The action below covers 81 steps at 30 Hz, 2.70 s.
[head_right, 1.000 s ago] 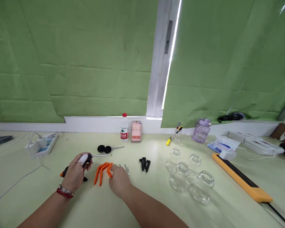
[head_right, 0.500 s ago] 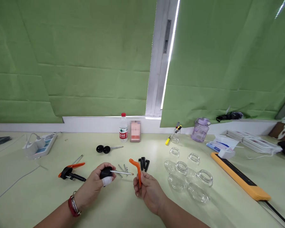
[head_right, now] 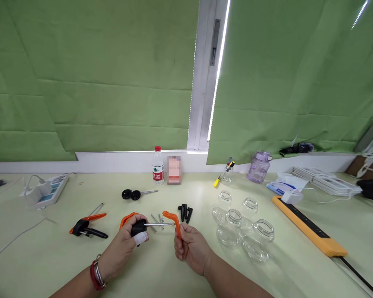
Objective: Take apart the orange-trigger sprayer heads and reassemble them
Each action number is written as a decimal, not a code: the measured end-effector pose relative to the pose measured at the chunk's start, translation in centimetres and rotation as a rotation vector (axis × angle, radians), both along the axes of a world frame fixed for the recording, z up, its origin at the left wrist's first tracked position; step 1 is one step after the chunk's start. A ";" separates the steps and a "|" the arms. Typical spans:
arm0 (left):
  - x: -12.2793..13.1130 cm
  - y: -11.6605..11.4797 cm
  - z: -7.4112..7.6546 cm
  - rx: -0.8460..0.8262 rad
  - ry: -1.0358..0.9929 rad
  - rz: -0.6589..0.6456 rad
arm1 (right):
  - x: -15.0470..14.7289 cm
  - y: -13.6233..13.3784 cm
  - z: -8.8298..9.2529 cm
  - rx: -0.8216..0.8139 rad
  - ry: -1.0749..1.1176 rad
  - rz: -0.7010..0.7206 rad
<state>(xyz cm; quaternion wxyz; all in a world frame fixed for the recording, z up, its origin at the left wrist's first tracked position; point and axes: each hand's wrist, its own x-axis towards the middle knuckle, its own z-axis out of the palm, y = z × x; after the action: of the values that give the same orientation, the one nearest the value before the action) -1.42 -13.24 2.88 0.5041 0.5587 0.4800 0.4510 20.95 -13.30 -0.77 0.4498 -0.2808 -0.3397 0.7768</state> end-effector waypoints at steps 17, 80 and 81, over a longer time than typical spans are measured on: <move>1.0 -0.8 0.4 0.003 -0.121 -0.156 | -0.5 -0.1 -0.6 0.123 -0.035 0.063; -0.6 -0.1 1.8 -0.106 -0.547 0.087 | -3.5 4.3 -0.4 0.918 -1.401 -0.151; -0.5 0.0 1.7 -0.105 -0.547 0.086 | -3.6 4.3 -0.4 0.927 -1.409 -0.153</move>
<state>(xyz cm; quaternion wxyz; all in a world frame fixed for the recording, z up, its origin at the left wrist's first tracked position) -1.93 -13.28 4.63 0.6237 0.3684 0.3721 0.5804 17.39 -9.03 -1.17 0.2539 -0.5086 -0.8050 0.1699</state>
